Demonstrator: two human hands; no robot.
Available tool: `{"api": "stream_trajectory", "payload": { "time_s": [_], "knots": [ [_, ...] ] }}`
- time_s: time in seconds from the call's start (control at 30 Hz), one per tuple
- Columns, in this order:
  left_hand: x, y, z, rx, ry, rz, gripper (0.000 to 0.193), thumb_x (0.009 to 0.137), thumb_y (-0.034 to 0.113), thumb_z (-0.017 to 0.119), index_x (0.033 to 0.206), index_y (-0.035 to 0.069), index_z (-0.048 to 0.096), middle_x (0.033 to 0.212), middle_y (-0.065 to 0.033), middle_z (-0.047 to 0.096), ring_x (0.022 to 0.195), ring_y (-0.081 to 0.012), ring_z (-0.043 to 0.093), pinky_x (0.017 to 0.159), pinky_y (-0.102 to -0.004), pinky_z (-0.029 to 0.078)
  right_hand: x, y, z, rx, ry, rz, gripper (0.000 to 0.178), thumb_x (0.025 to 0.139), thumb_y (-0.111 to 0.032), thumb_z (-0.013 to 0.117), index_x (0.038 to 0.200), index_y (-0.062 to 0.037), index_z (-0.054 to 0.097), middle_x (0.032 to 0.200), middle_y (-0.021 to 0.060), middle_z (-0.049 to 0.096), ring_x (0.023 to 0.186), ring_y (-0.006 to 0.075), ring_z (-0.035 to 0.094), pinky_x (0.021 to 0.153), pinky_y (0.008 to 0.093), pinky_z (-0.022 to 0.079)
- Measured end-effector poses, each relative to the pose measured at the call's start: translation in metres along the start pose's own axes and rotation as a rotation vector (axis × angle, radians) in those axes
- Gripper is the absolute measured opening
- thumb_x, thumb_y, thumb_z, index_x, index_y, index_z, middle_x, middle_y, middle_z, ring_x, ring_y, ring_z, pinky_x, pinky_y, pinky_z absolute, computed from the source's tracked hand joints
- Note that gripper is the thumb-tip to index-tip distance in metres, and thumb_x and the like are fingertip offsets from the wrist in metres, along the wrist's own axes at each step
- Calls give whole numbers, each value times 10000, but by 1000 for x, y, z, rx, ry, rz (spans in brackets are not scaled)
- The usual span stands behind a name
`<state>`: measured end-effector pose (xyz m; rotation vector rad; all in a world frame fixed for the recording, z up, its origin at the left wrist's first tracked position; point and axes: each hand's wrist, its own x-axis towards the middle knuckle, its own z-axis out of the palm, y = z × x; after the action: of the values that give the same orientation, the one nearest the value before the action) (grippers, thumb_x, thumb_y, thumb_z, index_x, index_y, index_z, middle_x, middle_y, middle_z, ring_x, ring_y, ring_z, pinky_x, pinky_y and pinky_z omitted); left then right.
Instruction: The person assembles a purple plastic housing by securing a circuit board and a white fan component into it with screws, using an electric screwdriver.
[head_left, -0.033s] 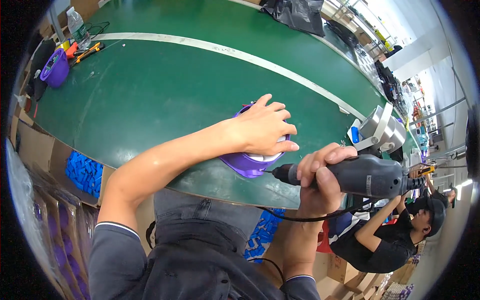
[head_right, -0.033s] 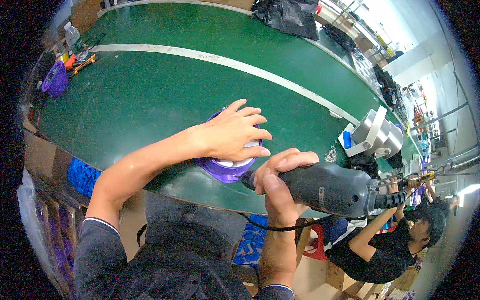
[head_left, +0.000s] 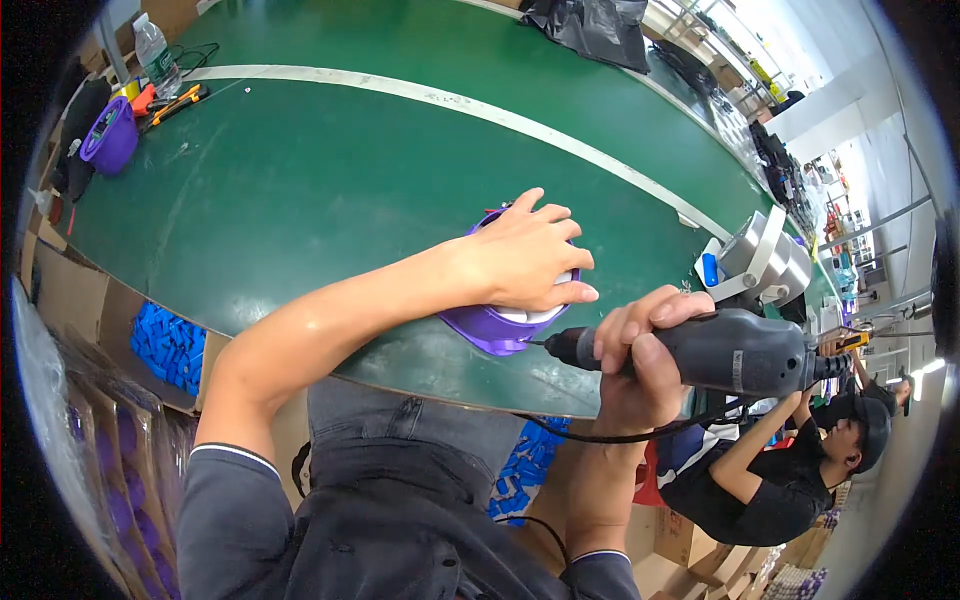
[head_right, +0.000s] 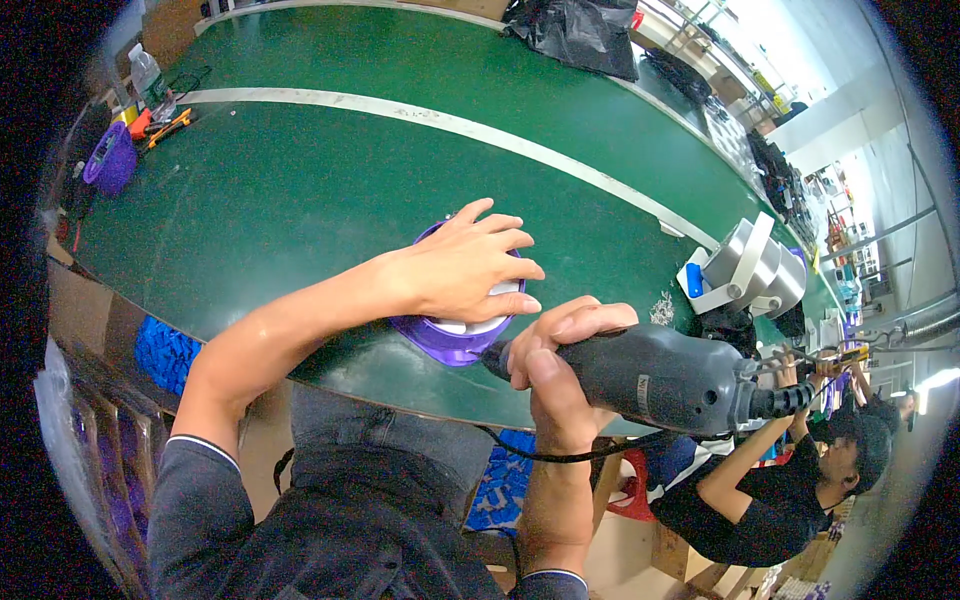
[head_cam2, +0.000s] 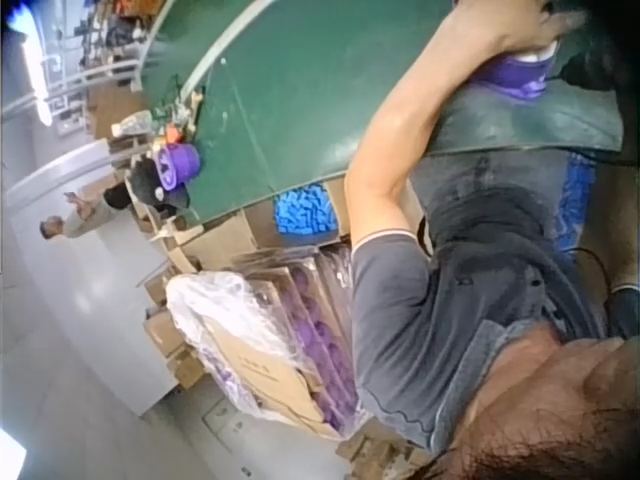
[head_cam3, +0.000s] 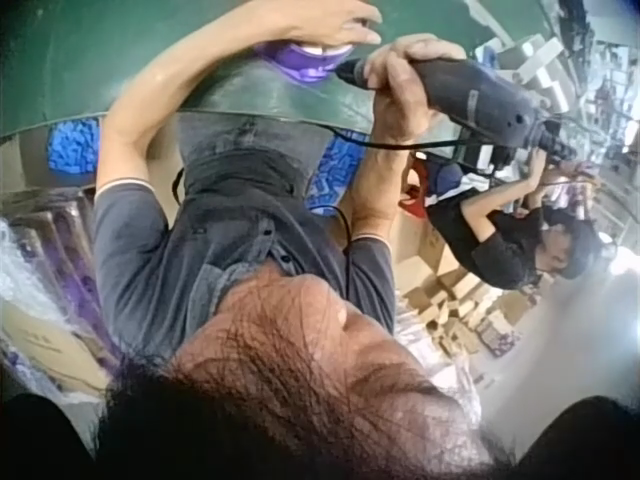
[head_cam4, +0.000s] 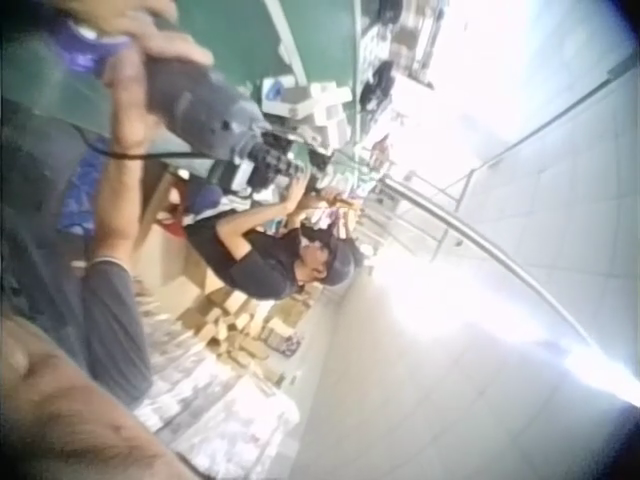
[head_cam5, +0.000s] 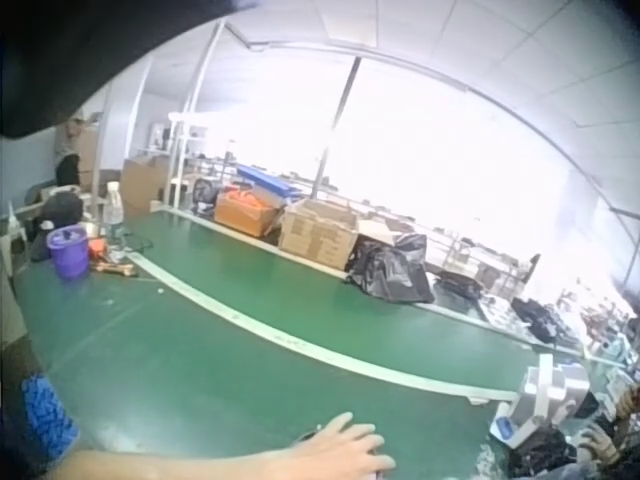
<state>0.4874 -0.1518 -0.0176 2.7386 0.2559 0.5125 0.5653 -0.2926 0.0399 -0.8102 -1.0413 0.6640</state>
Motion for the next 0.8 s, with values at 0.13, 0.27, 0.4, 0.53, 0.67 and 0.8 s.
{"api": "stream_trajectory", "payload": {
  "time_s": [0.13,0.27,0.4,0.53,0.67,0.8],
  "knots": [
    [0,1,-1,-4,-4,-1,442,845,460,496,1086,106,606,1159,-197,522,1181,-367,413,1016,-556,231,1,3,1,-15,-18,-2,244,747,-65,592,914,-40,415,704,95,454,438,140,424,474,289,399],
    [-1,0,0,-5,3,-3,439,843,460,498,1084,109,608,1156,-195,523,1183,-359,413,1016,-559,229,0,3,2,-28,-14,15,237,742,-54,585,905,-32,414,685,94,450,438,139,424,476,293,400],
    [1,0,-1,-11,-17,-12,434,842,461,499,1078,114,610,1153,-192,525,1184,-353,414,1014,-567,225,0,1,7,-64,-33,47,234,735,-42,581,900,-31,416,665,93,447,438,140,424,477,293,401],
    [1,0,0,-12,-30,-27,427,843,466,496,1068,123,613,1156,-188,524,1187,-348,411,1010,-576,222,0,0,9,-103,-59,30,232,727,-45,585,893,-31,424,657,94,449,431,144,421,472,294,401],
    [1,0,-1,-26,-38,-25,426,845,470,491,1064,126,615,1155,-186,523,1185,-345,412,1008,-579,221,-1,2,5,-30,-12,18,238,722,-61,592,894,-31,431,663,95,454,417,144,414,451,290,399],
    [0,-1,-1,-25,-41,-23,431,850,477,482,1059,125,617,1143,-185,528,1175,-341,421,1003,-581,226,-1,0,7,-30,4,9,239,723,-66,590,899,-31,432,666,95,453,409,142,408,439,285,395]
  ]
}}
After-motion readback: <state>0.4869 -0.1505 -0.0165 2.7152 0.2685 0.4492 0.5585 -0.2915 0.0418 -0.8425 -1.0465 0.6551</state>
